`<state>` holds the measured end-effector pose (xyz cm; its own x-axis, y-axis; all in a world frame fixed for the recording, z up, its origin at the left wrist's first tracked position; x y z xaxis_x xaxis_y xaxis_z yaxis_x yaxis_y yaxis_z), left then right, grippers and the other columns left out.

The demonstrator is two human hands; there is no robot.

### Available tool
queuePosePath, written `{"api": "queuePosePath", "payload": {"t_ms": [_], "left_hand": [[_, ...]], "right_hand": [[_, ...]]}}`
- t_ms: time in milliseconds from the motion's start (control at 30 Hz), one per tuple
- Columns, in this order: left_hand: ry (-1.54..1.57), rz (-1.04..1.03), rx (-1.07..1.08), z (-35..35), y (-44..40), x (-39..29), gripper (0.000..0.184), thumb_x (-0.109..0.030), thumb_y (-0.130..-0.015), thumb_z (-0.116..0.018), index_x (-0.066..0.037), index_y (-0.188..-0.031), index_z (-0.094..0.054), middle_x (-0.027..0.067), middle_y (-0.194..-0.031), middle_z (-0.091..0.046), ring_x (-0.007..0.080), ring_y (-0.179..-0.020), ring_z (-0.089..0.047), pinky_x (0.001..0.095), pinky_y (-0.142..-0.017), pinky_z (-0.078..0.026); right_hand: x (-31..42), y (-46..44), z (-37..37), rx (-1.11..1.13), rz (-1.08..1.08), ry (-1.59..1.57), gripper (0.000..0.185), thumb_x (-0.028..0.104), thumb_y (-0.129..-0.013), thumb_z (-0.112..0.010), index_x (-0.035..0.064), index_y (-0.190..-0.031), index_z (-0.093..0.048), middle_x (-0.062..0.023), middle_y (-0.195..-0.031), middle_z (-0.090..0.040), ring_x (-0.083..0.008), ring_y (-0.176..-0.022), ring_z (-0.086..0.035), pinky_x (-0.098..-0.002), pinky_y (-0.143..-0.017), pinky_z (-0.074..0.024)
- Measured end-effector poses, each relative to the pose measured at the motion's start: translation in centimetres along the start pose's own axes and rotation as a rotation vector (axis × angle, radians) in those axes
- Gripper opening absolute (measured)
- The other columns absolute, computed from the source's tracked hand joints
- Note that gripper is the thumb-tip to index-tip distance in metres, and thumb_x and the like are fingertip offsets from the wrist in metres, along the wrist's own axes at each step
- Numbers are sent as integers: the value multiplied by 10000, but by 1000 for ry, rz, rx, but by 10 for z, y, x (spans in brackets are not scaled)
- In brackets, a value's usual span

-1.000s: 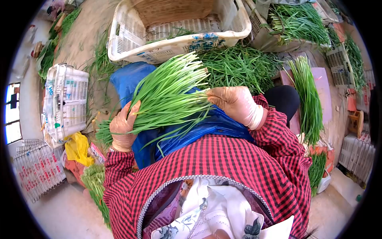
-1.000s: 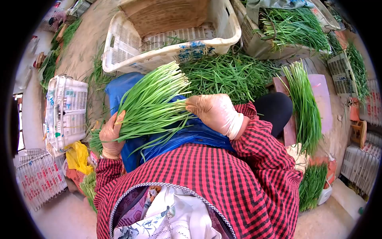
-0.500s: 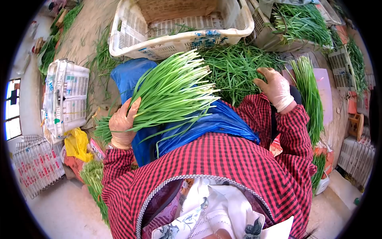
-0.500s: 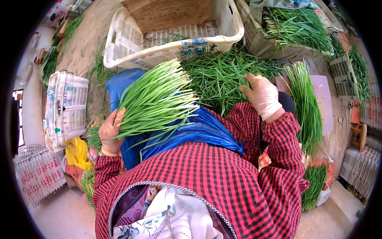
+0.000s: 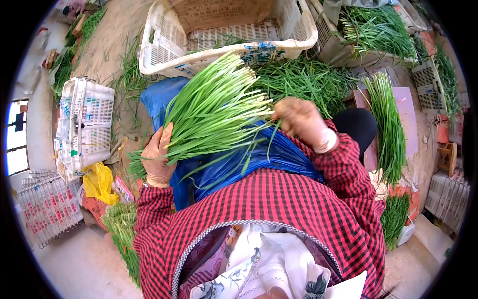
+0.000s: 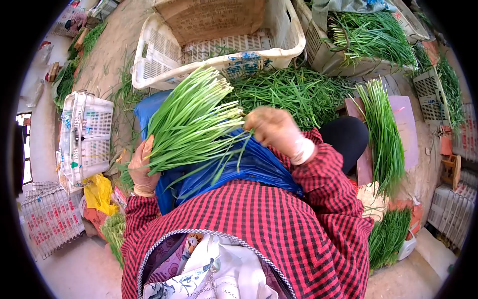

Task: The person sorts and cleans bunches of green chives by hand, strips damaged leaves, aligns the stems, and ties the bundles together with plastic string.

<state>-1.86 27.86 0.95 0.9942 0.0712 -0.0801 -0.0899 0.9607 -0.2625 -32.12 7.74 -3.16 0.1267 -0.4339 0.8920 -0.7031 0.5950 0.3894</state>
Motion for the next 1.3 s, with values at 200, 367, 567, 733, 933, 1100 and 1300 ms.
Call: {"api": "queuePosePath", "payload": {"t_ms": [200,367,567,733,933,1100,1300], "left_hand": [[35,60,-62,-9,6,7,600,-164,-774,-733,-149,-1352,-574,122,-1157,-675,318,-922,-689,380,-745,-552],[81,47,-67,-9,6,9,622,-149,-769,-732,-154,-1367,-562,122,-1156,-676,318,-921,-691,378,-741,-552],[122,41,-61,-1,7,9,659,-153,-772,-736,-142,-1398,-529,125,-1170,-674,321,-930,-692,383,-735,-552],[112,78,-58,-7,12,13,662,-140,-788,-733,-133,-1412,-512,133,-1167,-674,320,-940,-695,377,-734,-560],[141,42,-90,-7,4,8,687,-88,-771,-738,-153,-1417,-512,137,-1159,-677,319,-935,-699,371,-743,-565],[159,53,-61,-4,-2,-2,698,-97,-764,-740,-185,-1419,-516,133,-1167,-675,321,-944,-696,377,-752,-565],[62,46,-5,-11,2,-2,675,-119,-770,-723,-191,-1409,-516,121,-1184,-668,318,-942,-692,377,-747,-564]], "right_hand": [[-2,-13,33,-285,370,422,376,227,-903,-725,4,-1194,-643,-75,-997,-680,-139,-774,-621,-272,-746,-531],[5,-18,-9,-65,388,533,344,199,-868,-763,14,-1145,-677,-98,-960,-709,-141,-789,-648,-284,-738,-533],[15,-8,11,-43,207,526,164,143,-932,-687,7,-1023,-706,-64,-811,-685,-130,-718,-626,-283,-691,-526],[10,2,87,-372,162,1042,192,196,-875,-691,59,-1006,-724,-123,-885,-695,-261,-786,-691,-355,-714,-540],[25,-4,39,-151,441,792,354,336,-869,-742,53,-1080,-731,-206,-1238,-620,-307,-1224,-558,-383,-1018,-450],[-3,-30,-38,264,-26,45,346,268,-890,-755,33,-1140,-708,-126,-1240,-662,-205,-1148,-602,-323,-999,-466],[-22,-33,-40,260,44,-73,290,152,-914,-729,-5,-1155,-690,-61,-1136,-707,-138,-1037,-634,-282,-946,-496]]}}
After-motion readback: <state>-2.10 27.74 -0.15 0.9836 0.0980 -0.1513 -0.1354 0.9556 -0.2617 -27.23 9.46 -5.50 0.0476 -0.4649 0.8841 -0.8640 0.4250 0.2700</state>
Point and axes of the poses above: each hand's wrist, its own y-axis away from the middle knuckle, its own z-axis out of the back of the hand, x = y × z, the point moved 3 cm from there along -y, towards the middle knuckle
